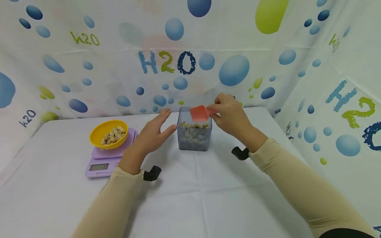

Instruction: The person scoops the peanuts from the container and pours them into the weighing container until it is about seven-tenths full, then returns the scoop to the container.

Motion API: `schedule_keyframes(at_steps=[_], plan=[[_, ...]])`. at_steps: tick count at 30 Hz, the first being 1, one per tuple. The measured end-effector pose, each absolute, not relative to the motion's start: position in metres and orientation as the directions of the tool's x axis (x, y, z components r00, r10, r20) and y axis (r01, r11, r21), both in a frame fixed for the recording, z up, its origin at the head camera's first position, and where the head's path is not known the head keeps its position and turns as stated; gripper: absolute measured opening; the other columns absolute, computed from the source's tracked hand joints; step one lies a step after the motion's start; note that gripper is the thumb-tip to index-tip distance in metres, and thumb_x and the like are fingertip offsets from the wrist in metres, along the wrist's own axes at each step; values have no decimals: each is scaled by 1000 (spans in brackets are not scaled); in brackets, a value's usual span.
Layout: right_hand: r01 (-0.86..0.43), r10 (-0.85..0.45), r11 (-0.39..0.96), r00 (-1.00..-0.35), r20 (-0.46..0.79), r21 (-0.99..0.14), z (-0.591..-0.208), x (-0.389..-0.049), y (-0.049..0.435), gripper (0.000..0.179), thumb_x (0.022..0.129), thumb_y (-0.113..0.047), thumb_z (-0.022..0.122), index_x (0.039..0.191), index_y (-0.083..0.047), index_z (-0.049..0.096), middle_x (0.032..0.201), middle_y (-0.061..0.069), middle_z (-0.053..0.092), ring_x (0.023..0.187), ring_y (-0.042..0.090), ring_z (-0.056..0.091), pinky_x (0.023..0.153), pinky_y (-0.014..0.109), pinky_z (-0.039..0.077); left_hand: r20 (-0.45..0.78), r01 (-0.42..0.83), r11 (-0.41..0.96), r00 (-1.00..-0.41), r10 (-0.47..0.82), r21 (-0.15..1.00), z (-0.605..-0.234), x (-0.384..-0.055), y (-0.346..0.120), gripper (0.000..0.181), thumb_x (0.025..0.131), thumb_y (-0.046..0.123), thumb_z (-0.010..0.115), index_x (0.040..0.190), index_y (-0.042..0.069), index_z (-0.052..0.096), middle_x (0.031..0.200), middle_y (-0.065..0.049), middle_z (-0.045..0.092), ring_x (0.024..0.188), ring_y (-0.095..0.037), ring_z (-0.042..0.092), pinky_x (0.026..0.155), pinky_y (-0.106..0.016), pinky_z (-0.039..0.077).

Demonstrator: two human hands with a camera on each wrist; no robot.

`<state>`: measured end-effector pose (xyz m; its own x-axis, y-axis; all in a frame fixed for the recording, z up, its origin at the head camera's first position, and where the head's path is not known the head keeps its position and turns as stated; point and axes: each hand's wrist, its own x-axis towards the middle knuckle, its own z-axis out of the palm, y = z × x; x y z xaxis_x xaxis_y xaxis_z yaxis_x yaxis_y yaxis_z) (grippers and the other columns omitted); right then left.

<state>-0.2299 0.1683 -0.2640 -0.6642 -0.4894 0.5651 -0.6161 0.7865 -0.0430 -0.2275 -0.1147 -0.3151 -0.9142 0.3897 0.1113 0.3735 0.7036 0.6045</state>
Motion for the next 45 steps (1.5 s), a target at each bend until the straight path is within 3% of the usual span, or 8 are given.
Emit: schedule_keyframes(at_steps=[9,14,20,27,41,45], plan=[[-605,-600,776,-620,506,180,-276,-242,153,20,85,-4,74,101,-15,80,82,8,60,69,25,49,57,33,45,155,395,650,-905,395,649,-328,-231,-88,67,102,47,45,157,14,25,164,-3,21,151,-22,20,122,-47,23],[-585,-621,774,-628,469,242,-279,-246,145,20,85,-5,75,100,-17,81,82,6,63,69,24,48,55,32,44,180,395,629,-908,378,670,-329,-230,-85,66,102,45,47,156,13,28,164,-3,21,151,-22,22,121,-47,24],[-575,-600,793,-676,429,203,-285,-250,139,17,85,-7,76,98,-17,81,82,5,67,68,23,49,54,32,45,224,426,597,-896,384,680,-331,-230,-83,63,102,39,51,155,12,31,163,1,24,150,-20,24,121,-45,26],[-570,-562,818,-757,333,84,-283,-251,134,18,83,-9,78,100,-14,80,86,5,70,71,23,51,60,33,47,233,437,599,-891,389,671,-331,-229,-84,65,102,45,50,155,13,31,163,2,25,149,-20,27,119,-46,30],[-613,-606,789,-762,227,46,-277,-254,130,23,82,-7,79,104,-13,79,93,6,73,80,24,58,72,34,52,194,403,610,-904,381,682,-330,-230,-86,67,101,50,48,156,18,29,163,5,23,150,-18,25,118,-46,31],[-591,-584,807,-799,141,-7,-272,-255,131,23,83,-9,78,106,-13,79,98,5,73,88,24,59,80,36,53,189,399,616,-906,379,680,-330,-230,-86,67,100,51,48,156,21,29,163,5,23,150,-17,25,118,-45,31]])
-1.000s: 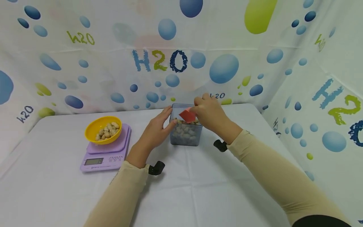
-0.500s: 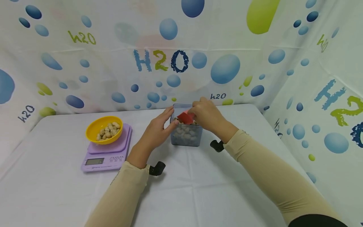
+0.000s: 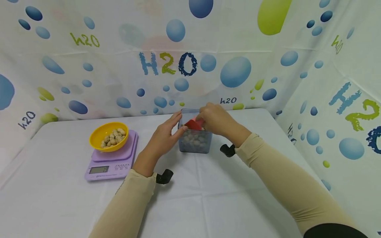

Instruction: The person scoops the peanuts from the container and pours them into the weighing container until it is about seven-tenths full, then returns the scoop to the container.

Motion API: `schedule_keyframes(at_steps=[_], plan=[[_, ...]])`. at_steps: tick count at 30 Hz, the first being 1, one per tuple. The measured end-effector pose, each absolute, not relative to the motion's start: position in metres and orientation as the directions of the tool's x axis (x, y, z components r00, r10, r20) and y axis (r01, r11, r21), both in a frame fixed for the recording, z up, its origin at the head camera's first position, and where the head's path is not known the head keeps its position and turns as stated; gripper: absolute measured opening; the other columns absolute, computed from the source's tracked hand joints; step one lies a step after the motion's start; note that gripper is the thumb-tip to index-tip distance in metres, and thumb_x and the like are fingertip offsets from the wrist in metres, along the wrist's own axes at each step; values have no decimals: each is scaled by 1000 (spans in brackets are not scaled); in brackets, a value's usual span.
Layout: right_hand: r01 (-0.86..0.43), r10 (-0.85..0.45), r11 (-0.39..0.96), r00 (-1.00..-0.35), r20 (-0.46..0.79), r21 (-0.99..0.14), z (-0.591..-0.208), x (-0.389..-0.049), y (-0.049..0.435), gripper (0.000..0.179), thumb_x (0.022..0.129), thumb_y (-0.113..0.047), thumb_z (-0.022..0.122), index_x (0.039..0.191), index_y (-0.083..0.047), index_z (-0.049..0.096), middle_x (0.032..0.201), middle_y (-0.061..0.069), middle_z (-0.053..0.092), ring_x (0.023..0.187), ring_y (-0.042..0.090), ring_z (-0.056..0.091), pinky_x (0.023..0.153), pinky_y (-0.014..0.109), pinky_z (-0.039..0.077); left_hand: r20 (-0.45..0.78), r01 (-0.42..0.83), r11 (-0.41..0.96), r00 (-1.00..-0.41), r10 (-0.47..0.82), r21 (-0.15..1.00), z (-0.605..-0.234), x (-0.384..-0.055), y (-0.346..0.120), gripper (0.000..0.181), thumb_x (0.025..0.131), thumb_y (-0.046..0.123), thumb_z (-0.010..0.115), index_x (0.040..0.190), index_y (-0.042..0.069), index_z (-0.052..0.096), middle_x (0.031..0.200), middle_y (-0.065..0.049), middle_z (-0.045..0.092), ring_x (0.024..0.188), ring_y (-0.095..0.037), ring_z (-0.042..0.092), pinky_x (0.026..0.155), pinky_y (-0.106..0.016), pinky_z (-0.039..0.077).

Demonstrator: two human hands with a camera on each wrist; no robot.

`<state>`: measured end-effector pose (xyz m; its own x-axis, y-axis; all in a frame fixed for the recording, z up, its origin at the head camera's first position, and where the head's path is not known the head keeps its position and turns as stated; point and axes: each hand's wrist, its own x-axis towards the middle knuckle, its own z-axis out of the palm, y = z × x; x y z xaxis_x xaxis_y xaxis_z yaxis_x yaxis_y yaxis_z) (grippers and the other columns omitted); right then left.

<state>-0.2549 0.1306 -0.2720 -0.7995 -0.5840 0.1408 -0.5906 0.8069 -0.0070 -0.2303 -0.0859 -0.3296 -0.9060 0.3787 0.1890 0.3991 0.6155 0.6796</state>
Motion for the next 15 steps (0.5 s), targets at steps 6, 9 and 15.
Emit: schedule_keyframes(at_steps=[6,9,15], plan=[[-520,-518,839,-854,56,-161,-269,-259,134,23,84,-11,77,107,-11,78,105,5,74,100,25,62,91,37,53,207,417,608,-899,387,676,-331,-230,-85,67,100,49,50,156,17,31,162,3,25,149,-18,26,119,-44,31],[-504,-500,842,-863,73,-193,-270,-258,132,22,85,-11,76,107,-10,78,103,5,75,95,24,61,87,38,53,218,426,600,-895,390,677,-332,-231,-84,68,100,50,51,155,15,32,162,3,26,149,-19,27,118,-45,32],[-489,-493,837,-869,48,-247,-269,-256,127,22,86,-9,74,108,-7,77,102,7,76,90,23,62,82,36,56,221,424,599,-896,384,679,-333,-232,-86,69,99,52,50,155,18,31,162,4,27,149,-17,27,119,-44,31]])
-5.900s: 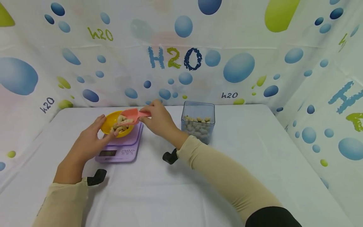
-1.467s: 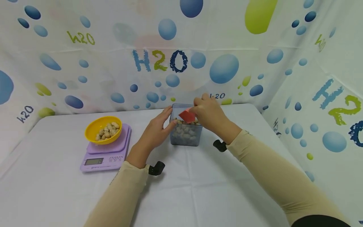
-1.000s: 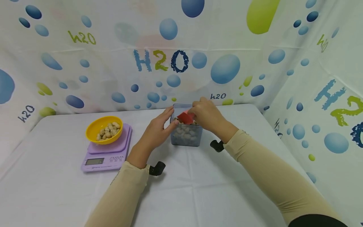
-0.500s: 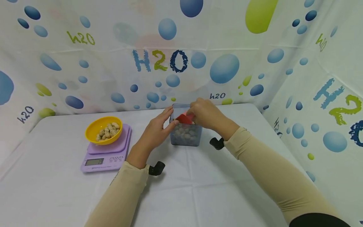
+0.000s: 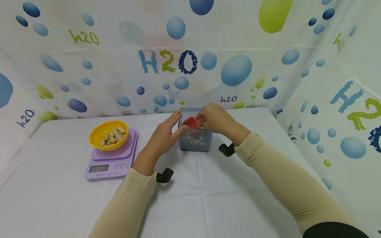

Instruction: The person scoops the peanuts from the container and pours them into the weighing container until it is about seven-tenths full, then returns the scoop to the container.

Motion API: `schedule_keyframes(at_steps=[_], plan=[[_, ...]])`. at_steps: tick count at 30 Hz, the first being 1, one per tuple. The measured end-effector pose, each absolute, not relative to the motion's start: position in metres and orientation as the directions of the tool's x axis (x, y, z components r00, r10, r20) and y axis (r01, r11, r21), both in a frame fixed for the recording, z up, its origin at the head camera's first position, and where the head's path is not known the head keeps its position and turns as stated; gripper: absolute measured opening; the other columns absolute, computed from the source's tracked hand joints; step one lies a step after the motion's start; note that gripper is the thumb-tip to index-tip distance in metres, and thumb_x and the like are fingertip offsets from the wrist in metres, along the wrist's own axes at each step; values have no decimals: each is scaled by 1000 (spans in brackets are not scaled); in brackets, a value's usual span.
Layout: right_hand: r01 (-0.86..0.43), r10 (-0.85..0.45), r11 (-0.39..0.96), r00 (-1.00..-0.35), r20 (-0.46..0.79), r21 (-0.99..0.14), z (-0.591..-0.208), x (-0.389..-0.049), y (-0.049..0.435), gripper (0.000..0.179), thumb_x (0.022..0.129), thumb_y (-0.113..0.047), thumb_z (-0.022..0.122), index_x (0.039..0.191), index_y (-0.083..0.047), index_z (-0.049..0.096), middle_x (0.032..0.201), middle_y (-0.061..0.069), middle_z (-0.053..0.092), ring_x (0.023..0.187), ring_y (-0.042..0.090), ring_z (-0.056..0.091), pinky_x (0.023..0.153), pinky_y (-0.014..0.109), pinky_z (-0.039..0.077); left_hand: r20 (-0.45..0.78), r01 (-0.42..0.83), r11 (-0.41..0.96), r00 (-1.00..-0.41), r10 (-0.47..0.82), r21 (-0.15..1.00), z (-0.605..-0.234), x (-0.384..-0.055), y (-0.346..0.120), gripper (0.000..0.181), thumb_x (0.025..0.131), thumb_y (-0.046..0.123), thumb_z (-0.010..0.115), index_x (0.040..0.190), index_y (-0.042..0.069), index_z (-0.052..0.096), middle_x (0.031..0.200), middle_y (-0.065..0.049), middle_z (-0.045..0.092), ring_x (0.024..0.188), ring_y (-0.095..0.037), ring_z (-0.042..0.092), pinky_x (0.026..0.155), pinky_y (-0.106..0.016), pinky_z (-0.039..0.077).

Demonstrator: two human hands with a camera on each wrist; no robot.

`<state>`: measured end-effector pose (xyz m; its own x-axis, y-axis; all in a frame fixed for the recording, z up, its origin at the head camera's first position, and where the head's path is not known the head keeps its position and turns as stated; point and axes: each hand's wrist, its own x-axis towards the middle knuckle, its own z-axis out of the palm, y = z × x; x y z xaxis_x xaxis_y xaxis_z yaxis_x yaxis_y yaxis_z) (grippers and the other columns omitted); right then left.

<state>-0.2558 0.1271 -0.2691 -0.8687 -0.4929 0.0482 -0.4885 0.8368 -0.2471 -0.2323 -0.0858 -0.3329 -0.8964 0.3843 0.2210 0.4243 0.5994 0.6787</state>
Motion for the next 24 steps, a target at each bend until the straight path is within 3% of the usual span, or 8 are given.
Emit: schedule_keyframes(at_steps=[8,24], plan=[[-398,-448,849,-891,-75,-346,-259,-257,137,26,87,-17,74,112,-9,76,111,6,73,98,22,59,82,37,52,212,422,605,-897,389,676,-331,-232,-86,69,99,52,49,155,16,31,162,4,26,149,-16,26,119,-44,30],[-299,-390,829,-915,-106,-472,-272,-259,150,34,90,-29,72,119,-10,72,114,4,67,105,22,55,88,40,51,196,412,621,-901,388,667,-330,-232,-87,68,100,53,48,156,20,29,163,5,25,150,-17,25,119,-44,29]])
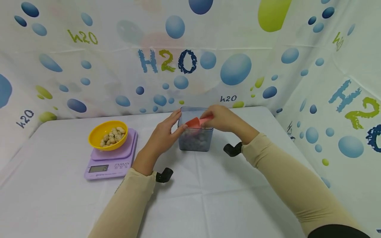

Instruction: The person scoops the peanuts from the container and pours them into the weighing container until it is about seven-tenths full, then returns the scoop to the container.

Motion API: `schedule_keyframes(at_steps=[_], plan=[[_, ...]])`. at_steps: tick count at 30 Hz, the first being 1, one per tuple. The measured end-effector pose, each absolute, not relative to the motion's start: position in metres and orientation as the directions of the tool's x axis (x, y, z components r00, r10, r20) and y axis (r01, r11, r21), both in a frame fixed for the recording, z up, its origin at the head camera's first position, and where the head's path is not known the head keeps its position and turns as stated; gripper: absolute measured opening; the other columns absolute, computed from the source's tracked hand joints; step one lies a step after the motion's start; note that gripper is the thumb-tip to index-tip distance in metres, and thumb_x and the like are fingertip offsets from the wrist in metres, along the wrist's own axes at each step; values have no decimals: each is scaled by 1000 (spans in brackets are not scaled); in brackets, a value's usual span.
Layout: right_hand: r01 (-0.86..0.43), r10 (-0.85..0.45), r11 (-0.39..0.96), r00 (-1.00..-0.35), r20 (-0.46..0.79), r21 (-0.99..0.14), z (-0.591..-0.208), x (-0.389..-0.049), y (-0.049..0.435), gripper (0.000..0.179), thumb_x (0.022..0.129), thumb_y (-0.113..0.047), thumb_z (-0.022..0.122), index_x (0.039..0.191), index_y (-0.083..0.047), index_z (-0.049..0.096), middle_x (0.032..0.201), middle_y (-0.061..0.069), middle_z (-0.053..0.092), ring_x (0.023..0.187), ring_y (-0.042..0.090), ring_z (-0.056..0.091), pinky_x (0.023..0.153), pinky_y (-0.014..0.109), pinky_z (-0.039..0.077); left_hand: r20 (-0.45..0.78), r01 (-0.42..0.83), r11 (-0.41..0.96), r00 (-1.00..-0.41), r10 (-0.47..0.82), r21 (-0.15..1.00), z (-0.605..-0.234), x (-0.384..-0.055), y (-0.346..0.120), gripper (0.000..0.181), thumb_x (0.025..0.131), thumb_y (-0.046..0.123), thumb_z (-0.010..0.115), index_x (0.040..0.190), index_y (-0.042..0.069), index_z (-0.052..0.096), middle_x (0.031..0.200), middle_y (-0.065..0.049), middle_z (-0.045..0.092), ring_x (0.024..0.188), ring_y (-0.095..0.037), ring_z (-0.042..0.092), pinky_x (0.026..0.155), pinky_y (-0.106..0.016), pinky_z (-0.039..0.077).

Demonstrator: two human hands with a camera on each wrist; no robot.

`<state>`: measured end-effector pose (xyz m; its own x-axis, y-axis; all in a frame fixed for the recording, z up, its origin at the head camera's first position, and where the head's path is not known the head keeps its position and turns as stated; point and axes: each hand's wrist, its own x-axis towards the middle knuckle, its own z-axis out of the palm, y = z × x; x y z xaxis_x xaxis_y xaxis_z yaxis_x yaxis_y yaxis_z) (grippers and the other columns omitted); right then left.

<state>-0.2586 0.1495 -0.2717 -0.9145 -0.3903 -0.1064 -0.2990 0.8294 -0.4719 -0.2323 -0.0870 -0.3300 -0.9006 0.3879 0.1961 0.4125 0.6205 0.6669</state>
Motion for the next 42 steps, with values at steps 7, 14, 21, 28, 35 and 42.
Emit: schedule_keyframes(at_steps=[7,14,21,28,35,42], plan=[[-258,-350,785,-935,-60,-564,-278,-257,160,34,88,-30,75,116,-12,74,107,4,56,98,21,48,79,36,45,188,406,620,-902,388,671,-330,-232,-86,68,100,52,49,156,20,28,163,5,24,150,-17,25,119,-45,29],[-164,-277,728,-958,-68,-666,-283,-254,168,37,88,-33,74,120,-14,72,107,5,55,100,23,50,80,37,49,187,398,623,-907,378,674,-330,-232,-86,69,99,52,50,156,21,28,163,4,24,149,-18,26,118,-45,32],[-121,-250,669,-966,-68,-734,-287,-254,177,39,91,-33,72,124,-13,69,111,6,58,105,25,54,88,42,52,194,402,621,-906,377,673,-330,-232,-86,69,99,52,50,156,20,28,163,2,25,149,-19,26,118,-45,32],[-73,-223,614,-971,-84,-786,-285,-252,188,44,91,-31,71,130,-11,65,129,8,57,116,27,54,96,46,51,192,400,620,-906,376,675,-330,-233,-86,68,100,51,50,156,20,28,163,2,24,149,-18,27,117,-45,33],[-55,-188,601,-979,-74,-797,-286,-252,194,43,92,-27,70,130,-8,65,135,10,55,116,28,52,94,45,50,191,403,618,-905,380,676,-331,-232,-86,68,100,49,50,156,16,30,163,2,25,149,-20,28,117,-46,33],[-66,-194,587,-979,-61,-807,-286,-254,196,42,93,-26,69,130,-7,64,136,12,53,116,29,51,94,44,49,199,413,618,-901,386,669,-332,-233,-85,67,101,49,49,156,18,29,163,2,24,149,-20,27,118,-45,31]])
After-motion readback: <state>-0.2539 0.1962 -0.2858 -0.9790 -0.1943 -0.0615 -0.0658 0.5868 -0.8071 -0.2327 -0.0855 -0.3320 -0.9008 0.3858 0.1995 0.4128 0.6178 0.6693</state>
